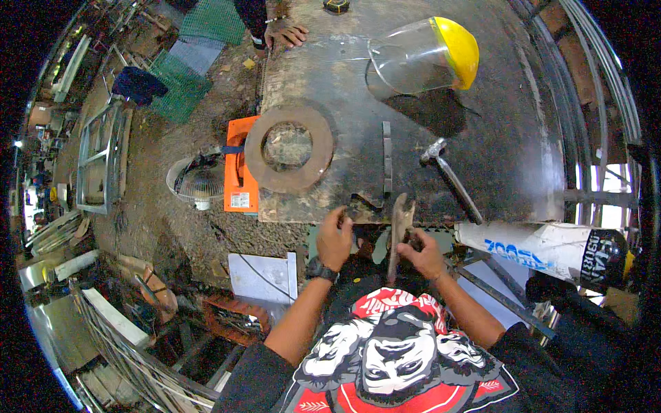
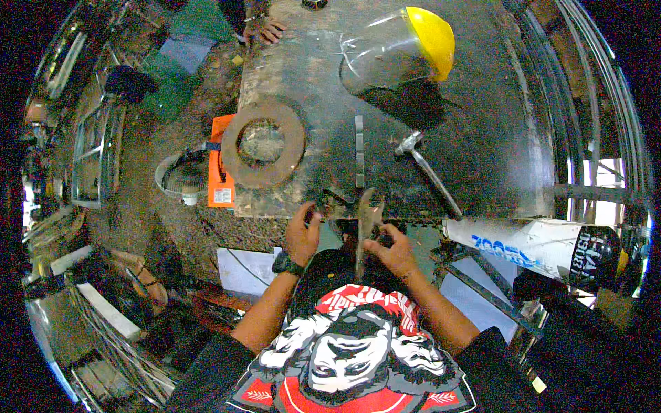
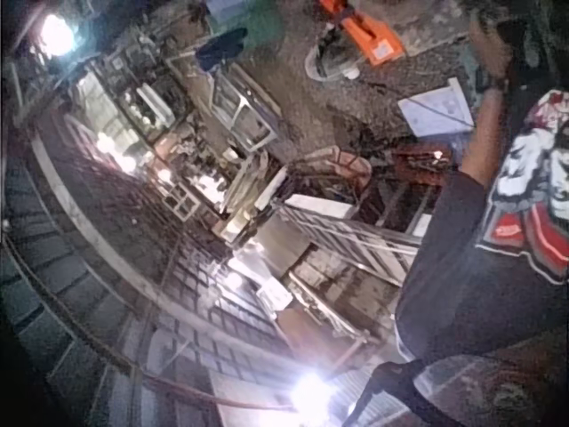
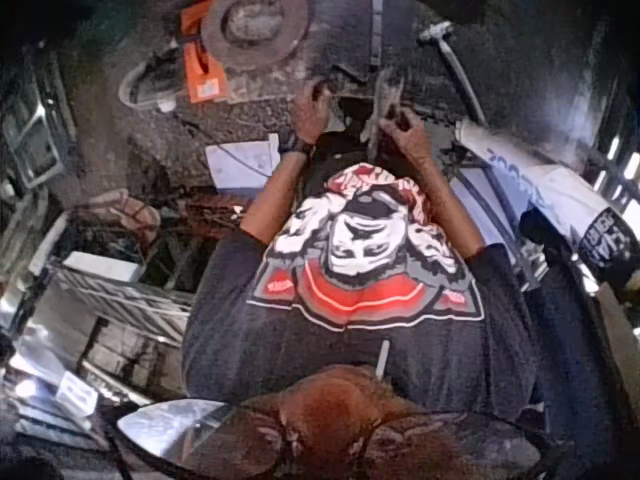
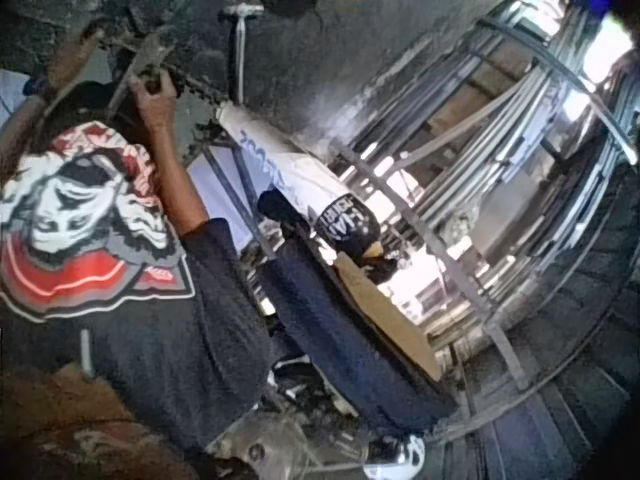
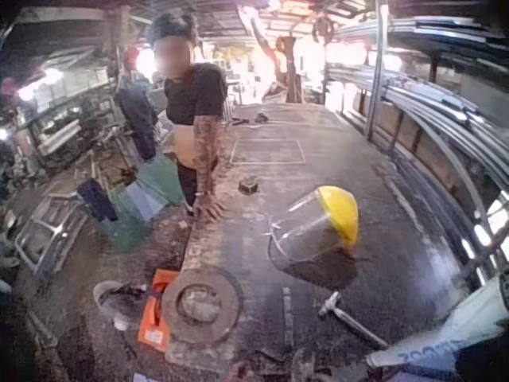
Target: The person uses pliers to hold a small metal piece and a hammer to repeatedly strike and shape it on a metal workbench. The person adjusts the grip and position of the metal piece between strikes.
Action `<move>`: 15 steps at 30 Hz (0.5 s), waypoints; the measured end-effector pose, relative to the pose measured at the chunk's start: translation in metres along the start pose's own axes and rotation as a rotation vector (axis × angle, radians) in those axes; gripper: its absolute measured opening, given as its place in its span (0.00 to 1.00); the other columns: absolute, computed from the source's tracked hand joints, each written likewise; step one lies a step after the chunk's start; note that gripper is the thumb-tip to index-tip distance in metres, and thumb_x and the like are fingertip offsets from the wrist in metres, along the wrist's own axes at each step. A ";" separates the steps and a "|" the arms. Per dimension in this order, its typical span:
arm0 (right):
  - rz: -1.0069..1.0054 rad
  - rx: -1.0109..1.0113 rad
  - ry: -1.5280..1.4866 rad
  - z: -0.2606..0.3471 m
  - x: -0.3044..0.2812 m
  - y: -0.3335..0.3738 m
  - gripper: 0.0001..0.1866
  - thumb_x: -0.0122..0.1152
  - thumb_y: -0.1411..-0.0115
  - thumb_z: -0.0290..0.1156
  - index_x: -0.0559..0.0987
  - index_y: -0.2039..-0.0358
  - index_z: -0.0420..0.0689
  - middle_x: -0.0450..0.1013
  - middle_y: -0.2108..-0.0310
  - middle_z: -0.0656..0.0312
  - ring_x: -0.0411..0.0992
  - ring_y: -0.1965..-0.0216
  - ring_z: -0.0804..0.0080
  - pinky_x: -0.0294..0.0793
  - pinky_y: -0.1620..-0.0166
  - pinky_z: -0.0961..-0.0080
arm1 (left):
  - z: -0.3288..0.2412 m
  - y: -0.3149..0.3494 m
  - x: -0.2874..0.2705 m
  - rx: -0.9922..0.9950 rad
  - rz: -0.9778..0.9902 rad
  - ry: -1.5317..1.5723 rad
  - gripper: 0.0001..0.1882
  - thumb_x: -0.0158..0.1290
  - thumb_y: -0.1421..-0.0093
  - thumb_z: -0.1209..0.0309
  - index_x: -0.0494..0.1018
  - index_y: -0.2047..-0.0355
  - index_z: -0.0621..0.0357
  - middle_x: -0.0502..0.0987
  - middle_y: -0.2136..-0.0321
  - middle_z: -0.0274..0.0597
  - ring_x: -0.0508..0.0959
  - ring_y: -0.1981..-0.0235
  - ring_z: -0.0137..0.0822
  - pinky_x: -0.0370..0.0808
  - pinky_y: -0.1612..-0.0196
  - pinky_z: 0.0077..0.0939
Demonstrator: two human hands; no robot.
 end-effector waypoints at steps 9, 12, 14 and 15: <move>0.423 0.266 -0.932 -0.001 -0.034 -0.007 0.57 0.42 0.42 0.81 0.70 0.35 0.38 0.66 0.79 0.64 0.65 0.82 0.70 0.75 0.65 0.63 | -0.013 -0.041 0.037 0.534 0.124 -0.486 0.24 0.63 0.45 0.67 0.76 0.47 0.47 0.74 0.45 0.49 0.73 0.44 0.53 0.64 0.39 0.50; 0.483 0.209 -1.125 0.016 -0.034 -0.013 0.59 0.41 0.41 0.81 0.63 0.31 0.36 0.65 0.78 0.64 0.66 0.80 0.71 0.77 0.60 0.55 | -0.018 -0.052 0.046 0.610 0.185 -0.541 0.21 0.63 0.45 0.67 0.78 0.49 0.47 0.74 0.46 0.48 0.74 0.45 0.50 0.63 0.39 0.48; 0.515 0.247 -1.215 0.024 -0.033 -0.017 0.61 0.43 0.43 0.81 0.62 0.30 0.36 0.66 0.78 0.63 0.67 0.79 0.69 0.77 0.55 0.50 | -0.020 -0.062 0.044 0.565 0.331 -0.615 0.18 0.62 0.43 0.68 0.78 0.51 0.49 0.76 0.49 0.48 0.77 0.49 0.49 0.68 0.42 0.46; 0.554 0.233 -1.247 0.031 -0.034 -0.019 0.61 0.45 0.43 0.81 0.61 0.30 0.35 0.66 0.77 0.63 0.68 0.79 0.69 0.77 0.52 0.47 | -0.026 -0.066 0.035 0.449 0.309 -0.334 0.15 0.61 0.41 0.69 0.79 0.52 0.50 0.78 0.52 0.46 0.78 0.51 0.47 0.70 0.45 0.44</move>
Point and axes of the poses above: each hand's wrist, its own y-axis away from the middle knuckle, its own x-axis out of the palm, z = x × y, the point moved 4 cm from there along -y, towards the middle knuckle
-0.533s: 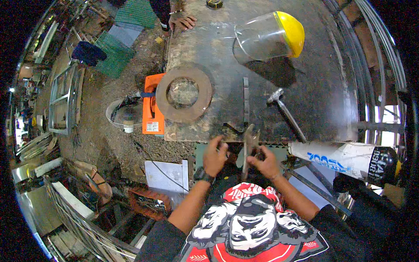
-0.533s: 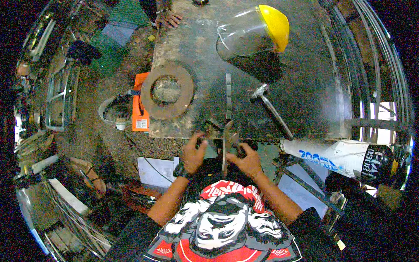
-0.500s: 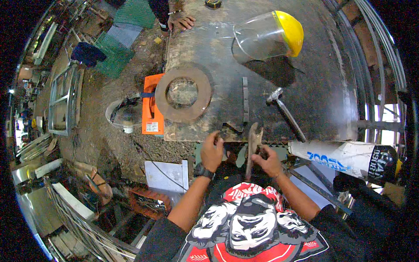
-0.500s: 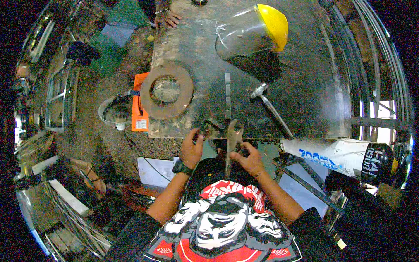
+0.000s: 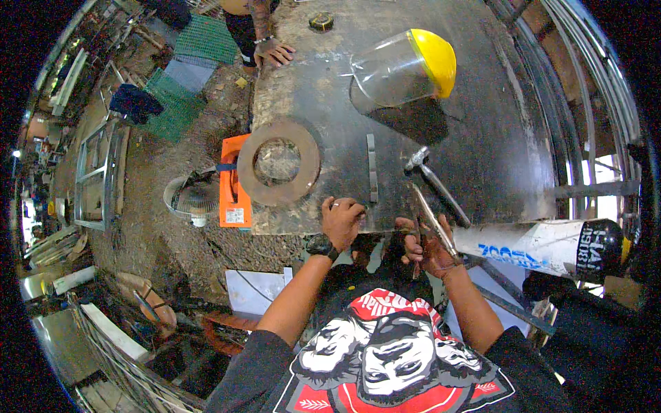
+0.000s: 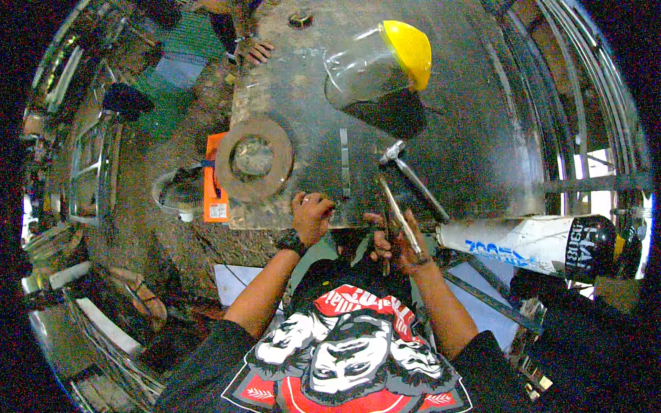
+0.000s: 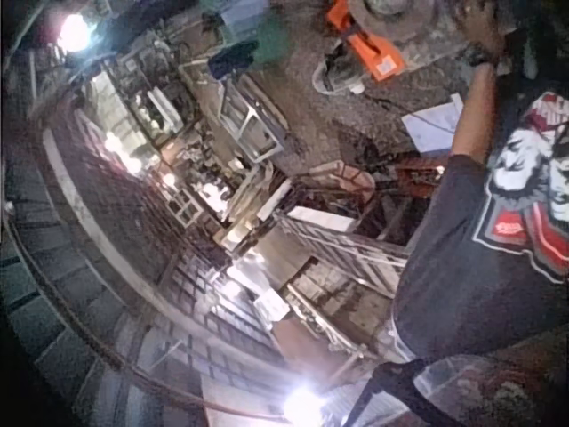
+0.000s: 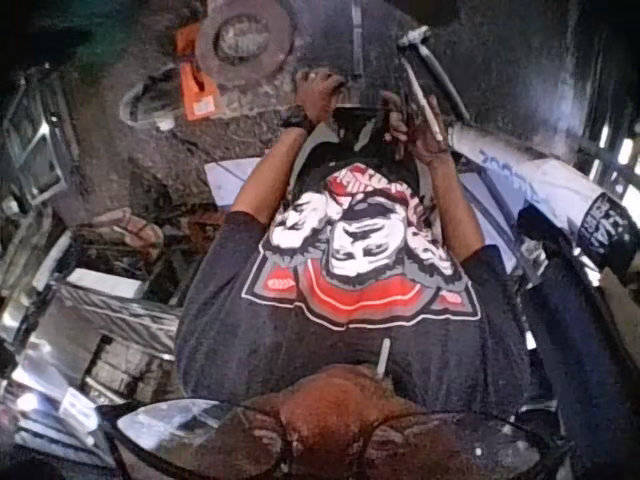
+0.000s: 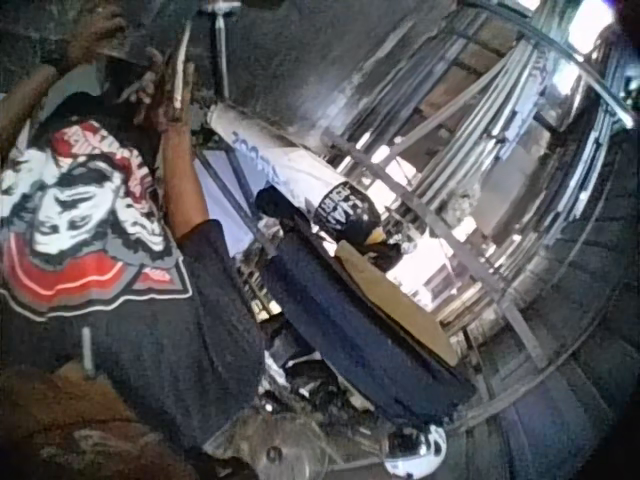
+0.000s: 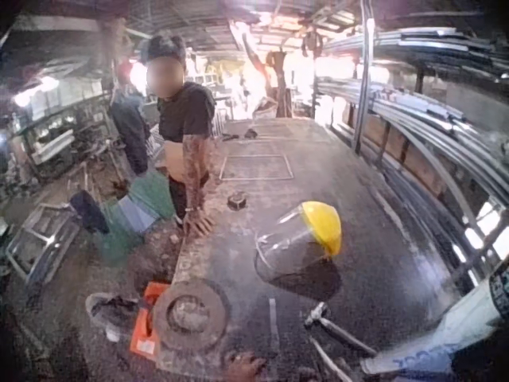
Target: The person uses pliers to hold a small metal piece and a hammer to repeatedly strike and shape it on a metal workbench. The person adjusts the grip and position of the metal piece between strikes.
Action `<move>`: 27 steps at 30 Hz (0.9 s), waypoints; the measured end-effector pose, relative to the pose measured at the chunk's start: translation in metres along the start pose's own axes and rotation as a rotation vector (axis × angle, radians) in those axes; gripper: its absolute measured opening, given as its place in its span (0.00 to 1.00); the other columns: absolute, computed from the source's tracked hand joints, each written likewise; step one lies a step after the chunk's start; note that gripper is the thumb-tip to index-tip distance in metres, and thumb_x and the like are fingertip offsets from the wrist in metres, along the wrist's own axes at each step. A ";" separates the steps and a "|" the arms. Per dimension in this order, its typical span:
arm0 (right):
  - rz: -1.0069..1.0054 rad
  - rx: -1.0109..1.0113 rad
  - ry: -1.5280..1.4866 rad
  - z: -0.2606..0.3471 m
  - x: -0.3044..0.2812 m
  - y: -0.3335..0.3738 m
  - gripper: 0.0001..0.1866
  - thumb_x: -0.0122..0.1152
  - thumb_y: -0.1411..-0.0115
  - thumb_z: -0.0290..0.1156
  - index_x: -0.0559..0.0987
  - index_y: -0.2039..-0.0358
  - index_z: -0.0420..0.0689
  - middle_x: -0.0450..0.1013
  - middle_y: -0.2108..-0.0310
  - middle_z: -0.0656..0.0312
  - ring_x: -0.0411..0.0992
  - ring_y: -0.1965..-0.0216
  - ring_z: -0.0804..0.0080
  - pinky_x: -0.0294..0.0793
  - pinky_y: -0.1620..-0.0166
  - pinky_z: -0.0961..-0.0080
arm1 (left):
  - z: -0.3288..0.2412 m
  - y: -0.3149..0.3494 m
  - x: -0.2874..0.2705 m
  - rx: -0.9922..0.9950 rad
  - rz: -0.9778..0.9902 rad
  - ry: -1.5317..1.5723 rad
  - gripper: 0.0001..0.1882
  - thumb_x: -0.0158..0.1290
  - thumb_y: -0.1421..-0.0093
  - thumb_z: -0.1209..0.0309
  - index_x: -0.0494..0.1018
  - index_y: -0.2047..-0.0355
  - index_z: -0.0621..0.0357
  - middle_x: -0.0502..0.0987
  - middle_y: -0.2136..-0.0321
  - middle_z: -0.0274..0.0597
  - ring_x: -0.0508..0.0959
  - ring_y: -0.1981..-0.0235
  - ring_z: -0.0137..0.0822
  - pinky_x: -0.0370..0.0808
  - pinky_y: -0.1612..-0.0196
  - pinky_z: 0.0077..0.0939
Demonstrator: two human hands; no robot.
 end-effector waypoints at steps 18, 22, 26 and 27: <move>0.188 0.003 0.496 0.059 0.156 0.024 0.50 0.64 0.51 0.27 0.56 0.27 0.35 0.72 0.42 0.39 0.71 0.38 0.46 0.63 0.32 0.51 | -0.094 0.009 -0.176 -0.284 -0.242 1.830 0.12 0.50 0.27 0.65 0.70 0.46 0.51 0.73 0.69 0.38 0.71 0.76 0.32 0.72 0.72 0.31; 0.192 -0.042 0.866 0.056 0.166 0.023 0.46 0.64 0.46 0.20 0.57 0.27 0.34 0.73 0.42 0.54 0.71 0.40 0.62 0.63 0.33 0.63 | -0.100 0.007 -0.183 -0.204 -0.214 1.903 0.14 0.53 0.29 0.69 0.70 0.45 0.57 0.76 0.66 0.40 0.76 0.73 0.32 0.78 0.67 0.32; 0.180 -0.221 1.171 0.054 0.180 0.027 0.42 0.64 0.45 0.22 0.61 0.29 0.36 0.74 0.44 0.54 0.73 0.44 0.66 0.66 0.37 0.67 | -0.104 0.006 -0.186 -0.192 -0.221 1.825 0.13 0.53 0.28 0.69 0.72 0.46 0.59 0.78 0.64 0.40 0.78 0.68 0.32 0.79 0.62 0.31; 0.202 -0.306 1.281 0.055 0.186 0.028 0.42 0.64 0.45 0.23 0.62 0.29 0.38 0.74 0.42 0.52 0.74 0.43 0.64 0.67 0.37 0.67 | -0.105 0.006 -0.186 -0.189 -0.219 1.798 0.13 0.53 0.28 0.69 0.72 0.47 0.60 0.78 0.63 0.40 0.79 0.67 0.32 0.80 0.60 0.30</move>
Point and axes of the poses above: each hand's wrist, its own y-axis away from the middle knuckle, its own x-axis out of the palm, z = x × y, the point moved 4 cm from there along -y, towards the middle knuckle
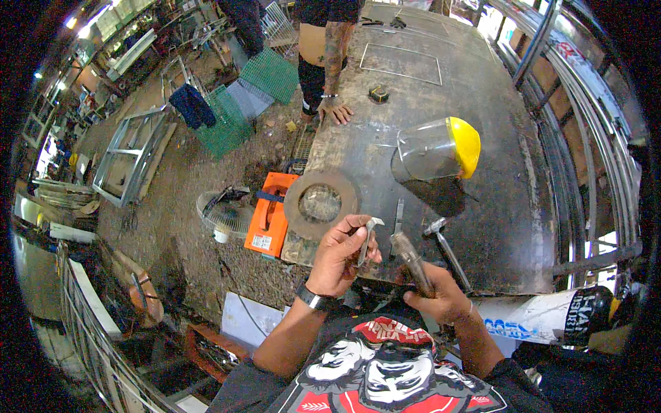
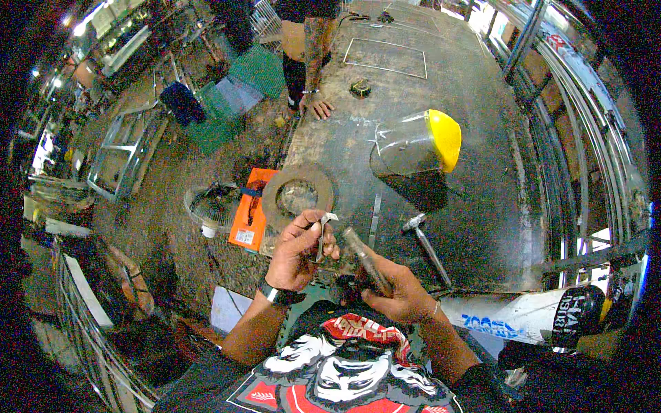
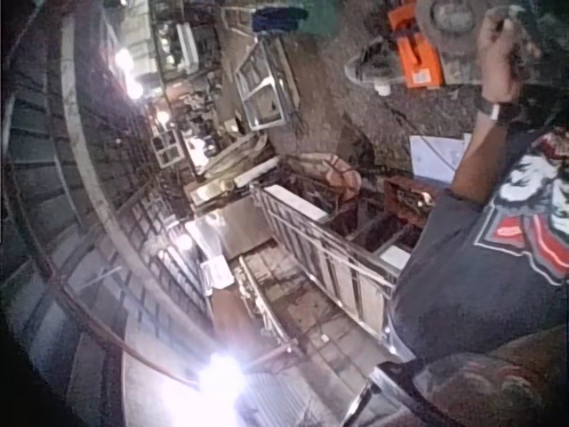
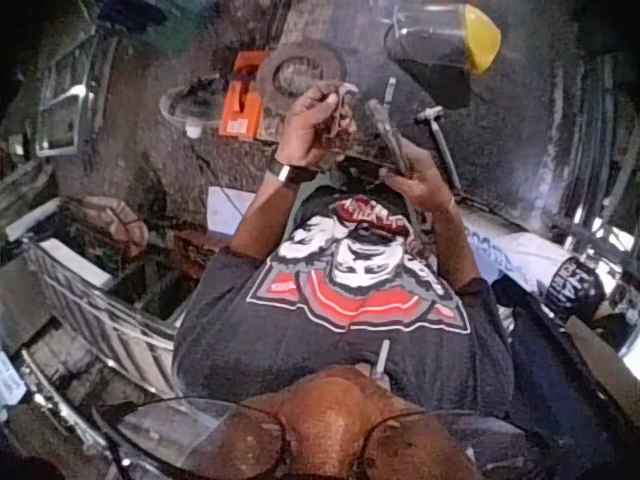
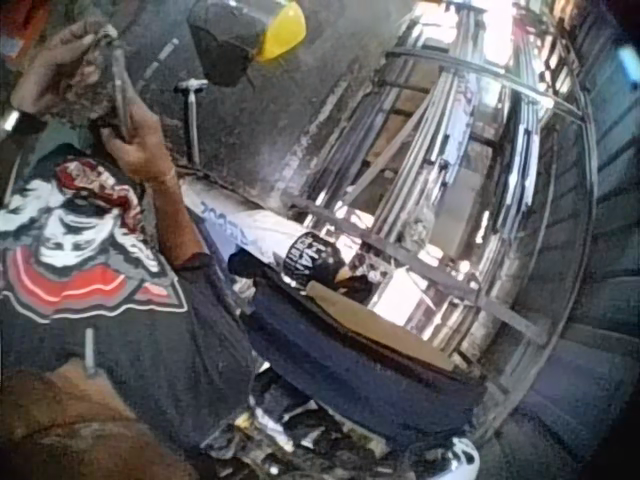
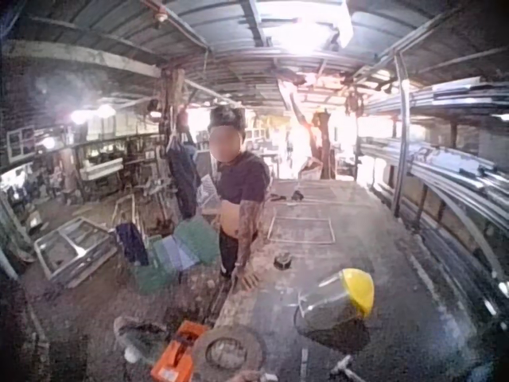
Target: The person uses pliers to hold a small metal piece and a hammer to repeatedly strike and shape it on a metal workbench. The person adjusts the grip and position of the metal piece between strikes.
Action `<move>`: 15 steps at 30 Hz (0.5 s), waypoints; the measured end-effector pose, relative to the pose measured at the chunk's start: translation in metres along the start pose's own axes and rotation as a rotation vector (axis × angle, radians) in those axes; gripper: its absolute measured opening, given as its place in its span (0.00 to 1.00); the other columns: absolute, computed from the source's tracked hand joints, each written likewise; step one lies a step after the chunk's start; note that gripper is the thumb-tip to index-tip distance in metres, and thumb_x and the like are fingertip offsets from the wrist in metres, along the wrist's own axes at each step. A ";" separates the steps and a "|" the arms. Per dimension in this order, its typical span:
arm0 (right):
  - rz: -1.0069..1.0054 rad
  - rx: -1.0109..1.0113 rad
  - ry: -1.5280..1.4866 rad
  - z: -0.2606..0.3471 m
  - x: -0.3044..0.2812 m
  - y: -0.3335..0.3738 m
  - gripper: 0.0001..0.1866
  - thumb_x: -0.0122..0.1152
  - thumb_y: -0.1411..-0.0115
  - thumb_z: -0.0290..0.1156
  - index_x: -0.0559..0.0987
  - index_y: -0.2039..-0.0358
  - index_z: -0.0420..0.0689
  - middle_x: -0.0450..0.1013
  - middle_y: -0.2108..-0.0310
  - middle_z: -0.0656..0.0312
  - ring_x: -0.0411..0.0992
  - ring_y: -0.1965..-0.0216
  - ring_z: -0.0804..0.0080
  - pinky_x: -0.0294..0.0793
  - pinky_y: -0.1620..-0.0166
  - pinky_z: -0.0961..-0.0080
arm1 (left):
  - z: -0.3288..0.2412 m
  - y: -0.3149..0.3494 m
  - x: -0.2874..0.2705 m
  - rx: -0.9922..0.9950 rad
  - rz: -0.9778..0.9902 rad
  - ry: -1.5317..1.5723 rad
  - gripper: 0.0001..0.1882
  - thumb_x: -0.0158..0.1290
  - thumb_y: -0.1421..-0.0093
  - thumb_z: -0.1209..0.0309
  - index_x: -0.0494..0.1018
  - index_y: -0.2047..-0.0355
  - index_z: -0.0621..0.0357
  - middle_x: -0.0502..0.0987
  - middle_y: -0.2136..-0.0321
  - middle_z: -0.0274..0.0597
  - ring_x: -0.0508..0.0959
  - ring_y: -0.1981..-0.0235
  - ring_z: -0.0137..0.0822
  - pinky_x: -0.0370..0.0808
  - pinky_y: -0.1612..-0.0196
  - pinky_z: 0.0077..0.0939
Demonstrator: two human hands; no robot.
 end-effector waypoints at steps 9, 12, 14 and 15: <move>-0.077 -0.079 0.360 0.027 0.000 -0.002 0.47 0.64 0.48 0.25 0.58 0.26 0.42 0.72 0.40 0.41 0.75 0.43 0.46 0.74 0.42 0.68 | -0.005 0.005 0.008 0.101 -0.042 -0.177 0.13 0.54 0.29 0.69 0.75 0.48 0.61 0.81 0.59 0.38 0.79 0.60 0.29 0.77 0.51 0.27; -0.020 -0.030 0.271 0.025 0.001 -0.003 0.47 0.65 0.48 0.25 0.59 0.27 0.41 0.72 0.41 0.41 0.76 0.43 0.46 0.75 0.42 0.66 | -0.004 0.005 0.008 0.094 -0.023 -0.101 0.13 0.54 0.29 0.69 0.75 0.47 0.60 0.81 0.58 0.37 0.80 0.59 0.28 0.77 0.50 0.26; 0.021 0.028 0.195 0.022 0.004 -0.004 0.47 0.66 0.49 0.24 0.59 0.27 0.41 0.73 0.41 0.41 0.76 0.43 0.46 0.75 0.42 0.65 | -0.002 0.007 0.007 0.073 -0.052 -0.082 0.13 0.54 0.29 0.69 0.75 0.48 0.59 0.81 0.59 0.37 0.80 0.60 0.29 0.77 0.51 0.26; -0.035 -0.057 0.272 0.025 0.003 -0.004 0.47 0.66 0.49 0.24 0.59 0.27 0.40 0.74 0.42 0.42 0.76 0.44 0.46 0.75 0.43 0.65 | 0.000 0.008 0.006 0.053 -0.084 -0.082 0.13 0.55 0.29 0.68 0.75 0.48 0.59 0.81 0.61 0.38 0.79 0.61 0.31 0.76 0.52 0.27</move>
Point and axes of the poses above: each hand's wrist, its own y-axis away from the middle knuckle, its own x-axis out of the palm, z = x × y, the point moved 4 cm from there along -y, towards the middle knuckle
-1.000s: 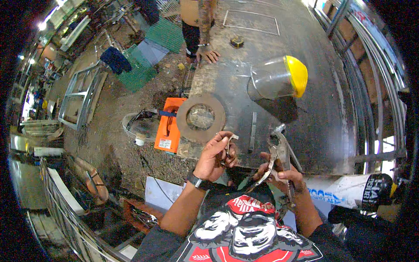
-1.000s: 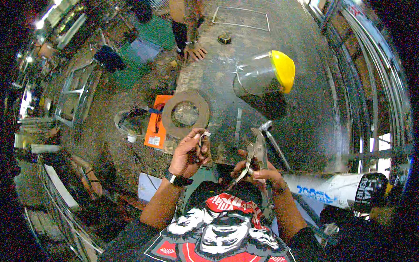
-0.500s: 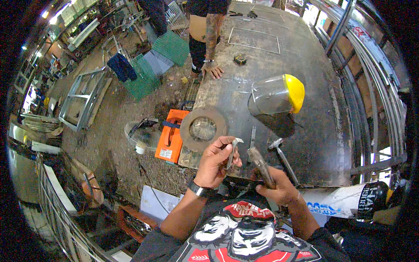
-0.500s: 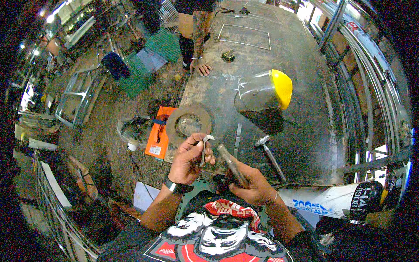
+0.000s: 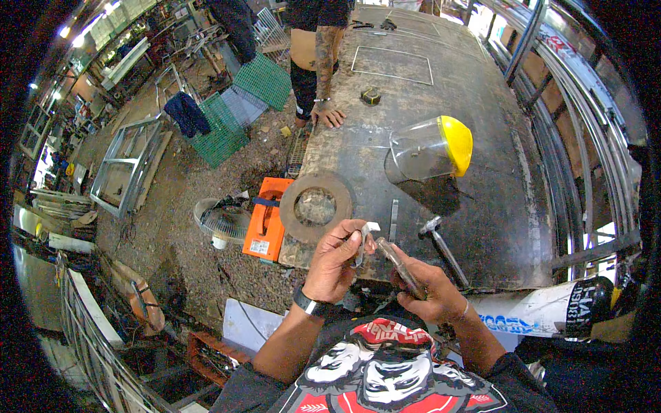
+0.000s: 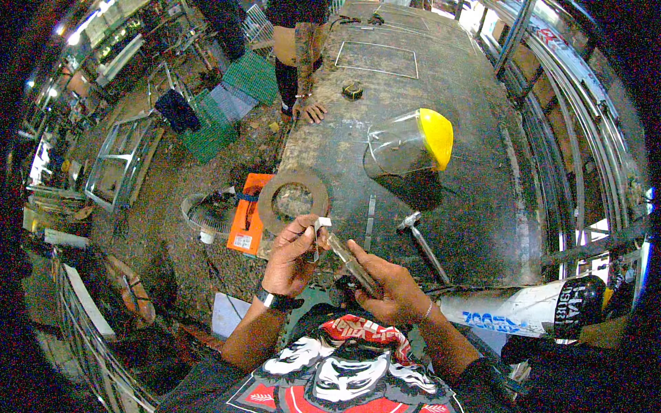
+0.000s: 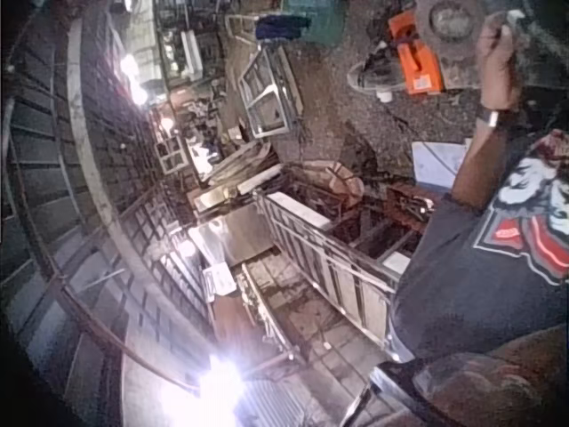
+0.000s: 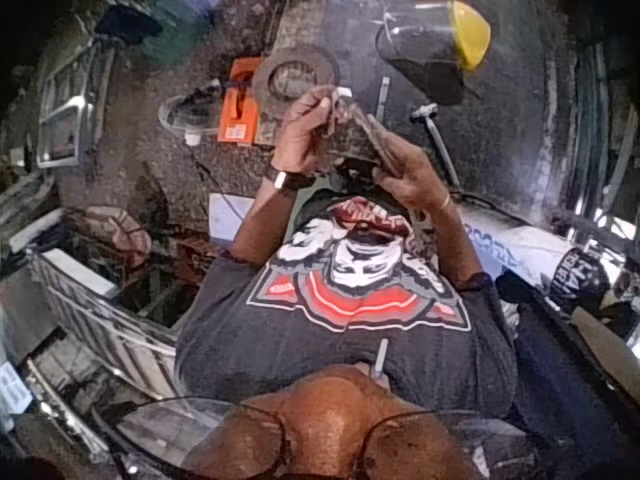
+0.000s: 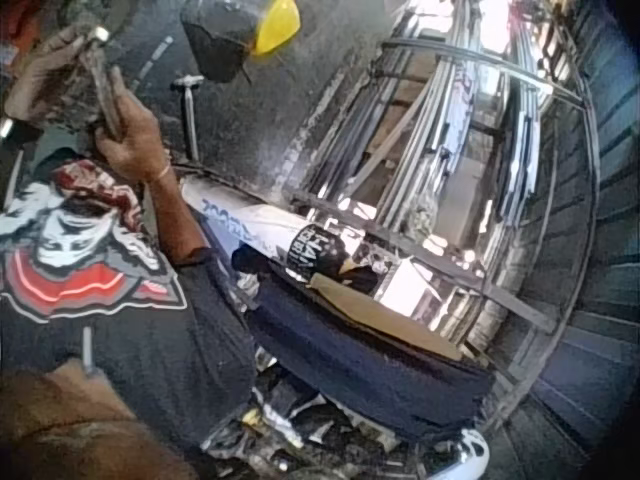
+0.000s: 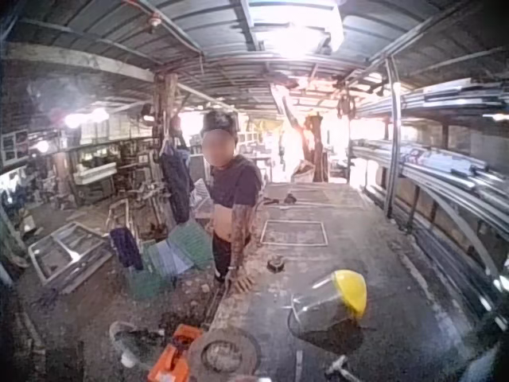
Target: The person uses pliers to hold a small metal piece and a hammer to repeatedly strike and shape it on a metal workbench. The person adjusts the grip and position of the metal piece between strikes.
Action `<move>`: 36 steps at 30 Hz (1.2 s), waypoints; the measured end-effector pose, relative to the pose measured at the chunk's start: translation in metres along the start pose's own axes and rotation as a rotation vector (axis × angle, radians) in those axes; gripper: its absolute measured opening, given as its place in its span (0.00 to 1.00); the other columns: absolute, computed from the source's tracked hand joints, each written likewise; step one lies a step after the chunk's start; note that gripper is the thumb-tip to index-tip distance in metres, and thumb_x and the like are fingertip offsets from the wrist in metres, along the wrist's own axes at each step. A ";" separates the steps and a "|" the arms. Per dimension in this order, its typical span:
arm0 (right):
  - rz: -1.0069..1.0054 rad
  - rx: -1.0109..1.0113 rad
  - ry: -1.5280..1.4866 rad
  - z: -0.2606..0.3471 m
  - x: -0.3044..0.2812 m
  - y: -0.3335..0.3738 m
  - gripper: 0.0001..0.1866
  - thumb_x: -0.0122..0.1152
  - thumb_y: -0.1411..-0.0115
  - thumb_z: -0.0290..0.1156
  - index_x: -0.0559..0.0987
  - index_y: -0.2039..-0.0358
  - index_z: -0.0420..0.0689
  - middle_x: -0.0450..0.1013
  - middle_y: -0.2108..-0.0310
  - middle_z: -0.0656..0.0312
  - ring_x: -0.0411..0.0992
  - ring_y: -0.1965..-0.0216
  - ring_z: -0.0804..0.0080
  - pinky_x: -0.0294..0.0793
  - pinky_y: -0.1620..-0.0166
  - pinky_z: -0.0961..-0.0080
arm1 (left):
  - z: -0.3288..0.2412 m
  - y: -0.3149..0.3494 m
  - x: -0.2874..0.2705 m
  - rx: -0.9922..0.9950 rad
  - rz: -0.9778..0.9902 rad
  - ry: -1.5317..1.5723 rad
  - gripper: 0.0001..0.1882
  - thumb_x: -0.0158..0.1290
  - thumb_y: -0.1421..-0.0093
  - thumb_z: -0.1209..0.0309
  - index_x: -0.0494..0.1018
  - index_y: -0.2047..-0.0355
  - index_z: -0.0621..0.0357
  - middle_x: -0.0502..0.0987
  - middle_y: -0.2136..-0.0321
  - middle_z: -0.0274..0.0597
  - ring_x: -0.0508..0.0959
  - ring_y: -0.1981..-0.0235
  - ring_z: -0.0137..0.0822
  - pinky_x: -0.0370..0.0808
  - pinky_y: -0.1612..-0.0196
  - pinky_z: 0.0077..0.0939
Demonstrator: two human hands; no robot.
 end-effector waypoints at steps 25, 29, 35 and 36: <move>0.236 0.281 -0.801 -0.029 0.003 0.009 0.44 0.70 0.51 0.28 0.67 0.32 0.34 0.79 0.58 0.53 0.77 0.61 0.67 0.75 0.54 0.71 | 0.003 0.006 0.009 -0.123 0.042 -0.010 0.13 0.52 0.28 0.66 0.73 0.47 0.57 0.76 0.70 0.34 0.75 0.71 0.27 0.72 0.67 0.20; 0.241 0.256 -0.867 -0.030 0.006 0.009 0.42 0.70 0.50 0.29 0.68 0.33 0.34 0.79 0.58 0.52 0.77 0.62 0.67 0.74 0.55 0.72 | 0.002 0.006 0.012 -0.132 0.034 -0.127 0.13 0.52 0.27 0.65 0.74 0.48 0.58 0.77 0.70 0.33 0.75 0.71 0.25 0.71 0.67 0.20; 0.259 0.232 -0.800 -0.029 0.006 0.008 0.21 0.73 0.44 0.30 0.82 0.51 0.36 0.82 0.59 0.59 0.78 0.56 0.70 0.76 0.48 0.69 | 0.004 0.006 0.013 -0.132 0.052 -0.077 0.12 0.53 0.28 0.66 0.75 0.49 0.58 0.77 0.69 0.32 0.74 0.72 0.24 0.71 0.67 0.21; 0.264 0.235 -0.796 -0.029 0.005 0.008 0.21 0.73 0.44 0.30 0.82 0.50 0.37 0.82 0.59 0.60 0.78 0.57 0.71 0.76 0.49 0.70 | 0.003 0.007 0.012 -0.130 0.070 -0.070 0.13 0.54 0.28 0.65 0.76 0.49 0.58 0.77 0.69 0.32 0.74 0.72 0.24 0.71 0.67 0.22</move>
Point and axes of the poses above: each hand's wrist, its own y-axis away from the middle knuckle, its own x-axis out of the palm, z = x × y, the point moved 4 cm from there along -y, towards the middle knuckle
